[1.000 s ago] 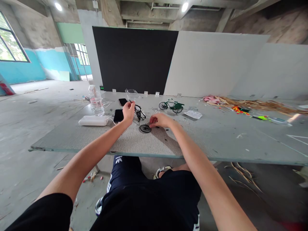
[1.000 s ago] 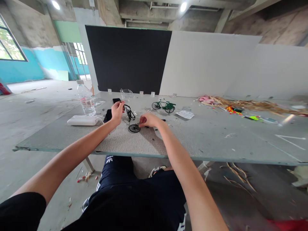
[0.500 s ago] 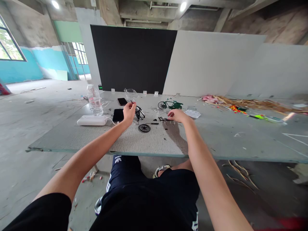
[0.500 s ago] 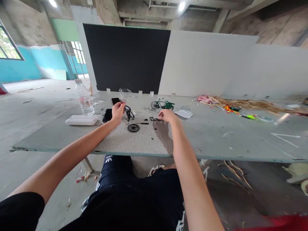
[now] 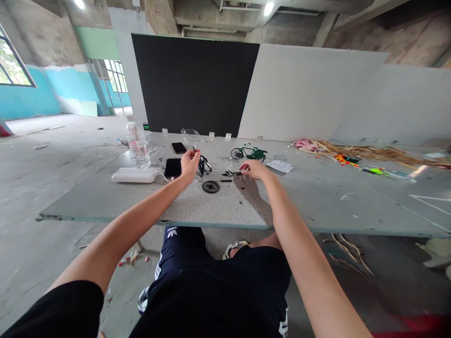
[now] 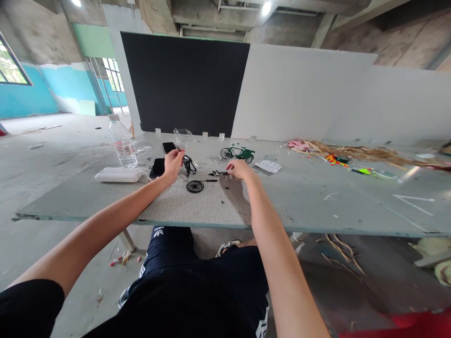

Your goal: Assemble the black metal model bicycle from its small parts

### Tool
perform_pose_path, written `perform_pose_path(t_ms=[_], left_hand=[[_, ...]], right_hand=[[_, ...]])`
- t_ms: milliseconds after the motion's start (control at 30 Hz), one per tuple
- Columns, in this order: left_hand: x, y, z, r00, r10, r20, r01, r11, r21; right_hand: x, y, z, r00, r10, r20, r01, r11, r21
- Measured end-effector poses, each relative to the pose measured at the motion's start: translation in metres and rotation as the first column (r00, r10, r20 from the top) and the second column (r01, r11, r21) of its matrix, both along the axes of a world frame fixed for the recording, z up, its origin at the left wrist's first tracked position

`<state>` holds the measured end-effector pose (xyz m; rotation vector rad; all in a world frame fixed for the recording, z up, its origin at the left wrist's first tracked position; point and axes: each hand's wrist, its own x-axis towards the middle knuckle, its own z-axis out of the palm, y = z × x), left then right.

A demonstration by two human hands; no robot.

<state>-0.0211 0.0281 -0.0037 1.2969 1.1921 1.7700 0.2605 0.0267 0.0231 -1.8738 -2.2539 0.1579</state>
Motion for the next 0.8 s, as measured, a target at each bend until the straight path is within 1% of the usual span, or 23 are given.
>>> perform_pose_path(t_ms=[100, 233, 433, 600, 800], left_hand=[[0.0, 0.0, -0.001, 1.0, -0.008, -0.002, 0.008, 1.0, -0.003], [0.001, 0.0, 0.0, 1.0, -0.022, 0.007, 0.022, 1.0, -0.006], [0.001, -0.004, 0.001, 0.999, -0.034, -0.011, 0.034, 0.999, -0.005], [0.001, -0.006, 0.001, 0.999, -0.03, -0.021, 0.03, 1.0, -0.003], [0.002, -0.005, 0.001, 0.999, -0.029, -0.04, 0.028, 1.0, -0.009]], right_hand=[[0.004, 0.002, -0.002, 0.998, -0.034, 0.046, 0.037, 0.997, -0.064], [0.004, 0.004, -0.004, 0.999, -0.014, 0.047, 0.02, 0.993, -0.12], [0.004, 0.003, -0.003, 0.997, -0.075, 0.008, 0.075, 0.996, -0.039], [0.004, 0.002, 0.0, 0.995, -0.102, 0.017, 0.103, 0.995, -0.017], [0.014, 0.008, -0.006, 0.992, -0.129, 0.013, 0.129, 0.991, 0.024]])
